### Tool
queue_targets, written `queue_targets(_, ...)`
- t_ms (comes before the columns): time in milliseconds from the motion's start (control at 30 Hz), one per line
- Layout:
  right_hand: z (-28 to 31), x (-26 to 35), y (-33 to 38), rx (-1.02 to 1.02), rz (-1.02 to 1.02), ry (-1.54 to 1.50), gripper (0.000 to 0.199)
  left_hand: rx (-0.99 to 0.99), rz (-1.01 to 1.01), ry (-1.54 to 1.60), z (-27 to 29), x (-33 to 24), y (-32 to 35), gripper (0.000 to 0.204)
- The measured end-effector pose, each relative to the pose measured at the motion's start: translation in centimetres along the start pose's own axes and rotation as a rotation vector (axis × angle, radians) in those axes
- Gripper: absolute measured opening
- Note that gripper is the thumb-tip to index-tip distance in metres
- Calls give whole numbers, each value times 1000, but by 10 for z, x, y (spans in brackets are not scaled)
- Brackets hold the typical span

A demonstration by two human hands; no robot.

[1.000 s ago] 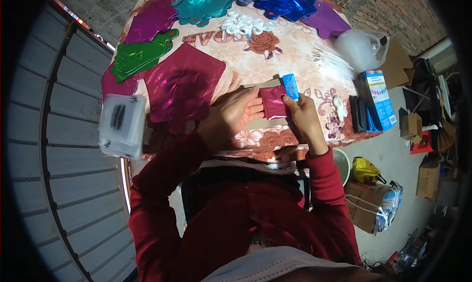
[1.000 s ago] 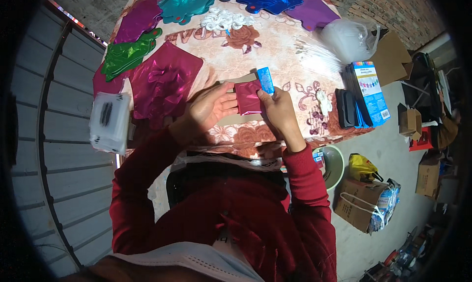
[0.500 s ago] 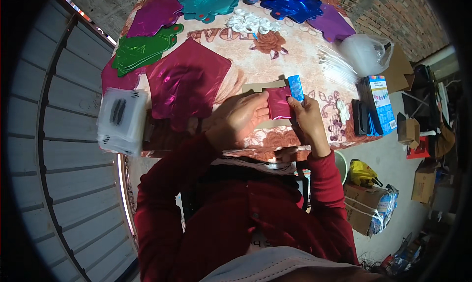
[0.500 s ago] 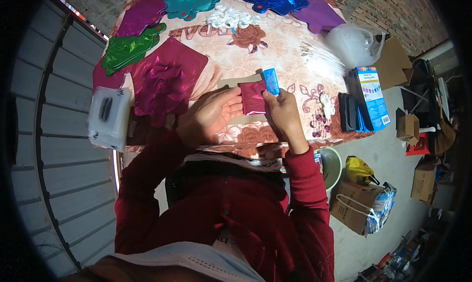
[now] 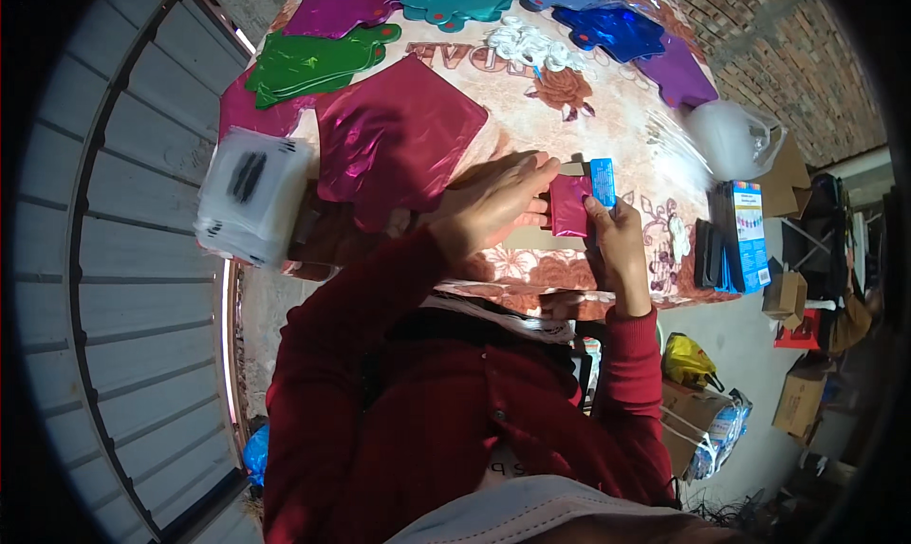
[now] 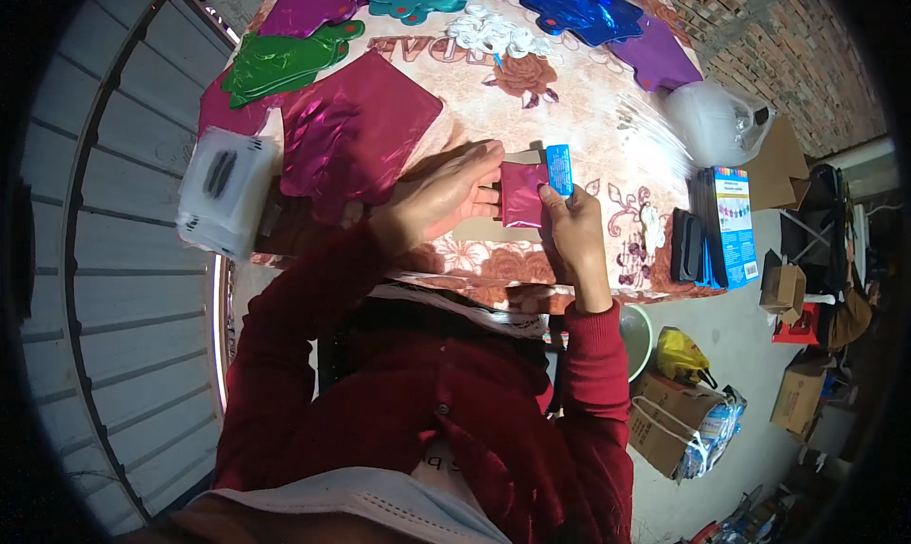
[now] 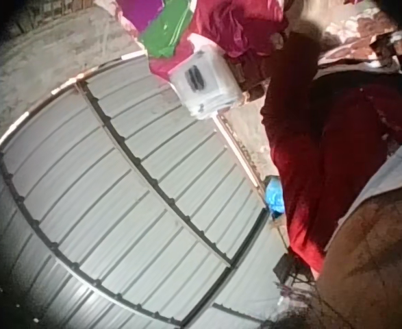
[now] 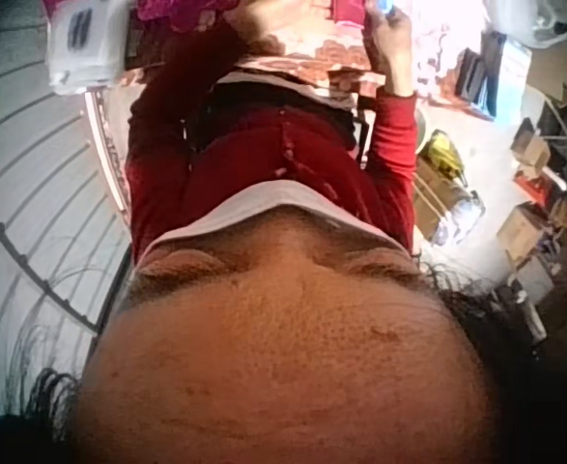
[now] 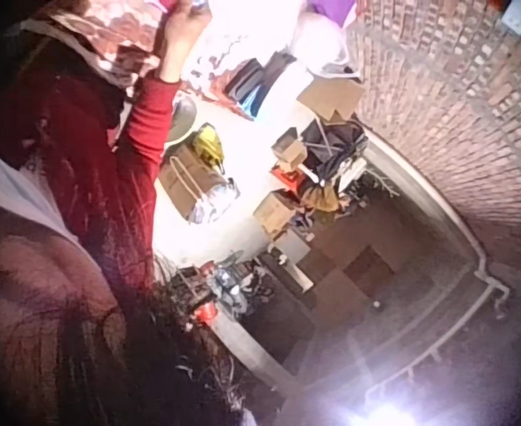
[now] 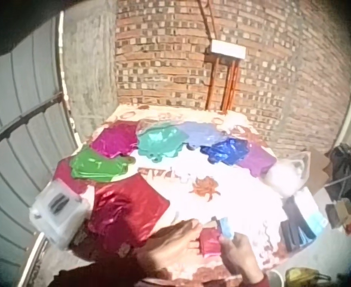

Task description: Packaging small items into pouches and folding colorful plastic sheets on a table.

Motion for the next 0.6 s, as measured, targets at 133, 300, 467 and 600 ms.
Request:
queue_targets(133,-2,2,0,-3,29,3,18,-50,-56,50,4,4,26,78)
queue_targets(300,6,-6,-4,-39,6,58,15,-96,-122,281,-12,25,21,78)
queue_targets(467,8,-19,-11,-15,-3,59,15,-88,-152,131,-5,7,44,68)
queue_targets(600,6,-10,-6,-50,51,105,15,-155,-443,-523,18,-32,104,46)
Point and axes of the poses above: each hand's wrist, its own y-axis away from the middle knuckle, its own z-axis out of the back of the hand, x = y × z, the point moved 6 cm from there along -y, towards the middle knuckle, and after that the axes turned 12 degrees about -z, right-handed, at the moved point
